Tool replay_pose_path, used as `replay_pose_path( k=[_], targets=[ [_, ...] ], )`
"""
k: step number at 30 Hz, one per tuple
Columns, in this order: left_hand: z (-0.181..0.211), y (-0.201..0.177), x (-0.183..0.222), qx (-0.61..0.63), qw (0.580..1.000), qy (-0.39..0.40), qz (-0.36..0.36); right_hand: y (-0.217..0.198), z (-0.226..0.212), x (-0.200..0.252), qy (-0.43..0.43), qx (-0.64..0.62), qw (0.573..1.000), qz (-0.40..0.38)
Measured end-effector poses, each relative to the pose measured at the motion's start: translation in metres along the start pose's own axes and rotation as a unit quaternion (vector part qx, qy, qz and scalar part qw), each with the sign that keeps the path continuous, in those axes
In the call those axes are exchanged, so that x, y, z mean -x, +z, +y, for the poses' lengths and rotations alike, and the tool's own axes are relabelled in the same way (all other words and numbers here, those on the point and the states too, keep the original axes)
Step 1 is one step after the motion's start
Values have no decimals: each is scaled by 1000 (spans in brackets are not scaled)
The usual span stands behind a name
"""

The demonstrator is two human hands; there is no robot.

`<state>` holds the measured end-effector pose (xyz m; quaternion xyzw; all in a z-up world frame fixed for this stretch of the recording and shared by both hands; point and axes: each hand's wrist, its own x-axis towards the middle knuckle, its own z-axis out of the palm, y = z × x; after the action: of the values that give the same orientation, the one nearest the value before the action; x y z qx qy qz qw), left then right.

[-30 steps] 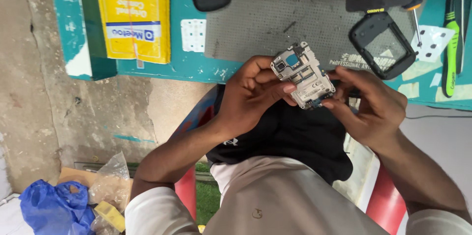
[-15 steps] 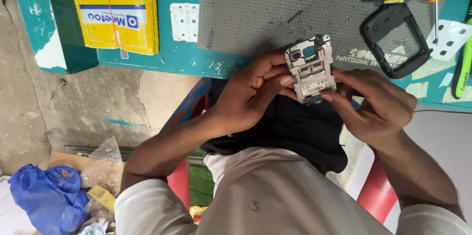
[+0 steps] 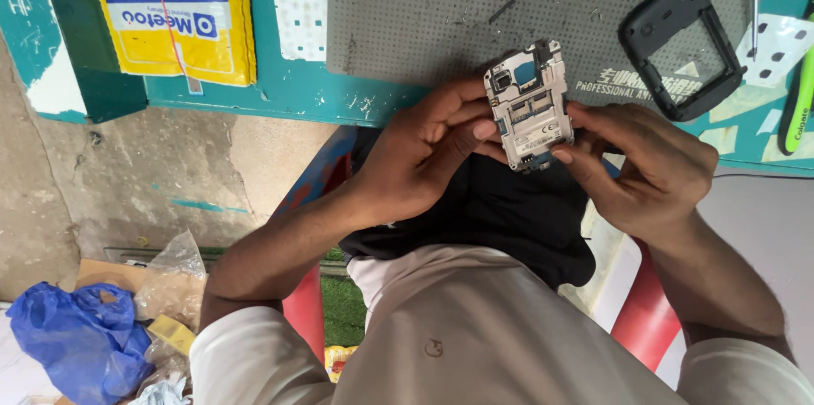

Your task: The person disassembles a small electronic device, removes the internal circuit board, and cleans it using a liquid solvent and a brush. They apply the liquid from a bottle and scrub the board's surface before setting it aside.

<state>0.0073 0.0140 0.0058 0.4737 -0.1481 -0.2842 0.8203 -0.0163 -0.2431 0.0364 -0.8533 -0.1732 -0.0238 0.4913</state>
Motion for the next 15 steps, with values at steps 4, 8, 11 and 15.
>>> replay_pose_path(
  k=[4,8,11,15],
  targets=[
    [0,0,-1,-15,1000,0,5,0,3,1,-2,-5,1000,5],
    [-1,2,0,-12,1000,-4,14,0,3,4,9,-5,1000,12],
    [-2,2,-1,5,1000,-1,10,-2,4,6,24,8,1000,14],
    [-3,2,-1,12,1000,-2,10,-3,5,7,27,5,999,19]
  ],
)
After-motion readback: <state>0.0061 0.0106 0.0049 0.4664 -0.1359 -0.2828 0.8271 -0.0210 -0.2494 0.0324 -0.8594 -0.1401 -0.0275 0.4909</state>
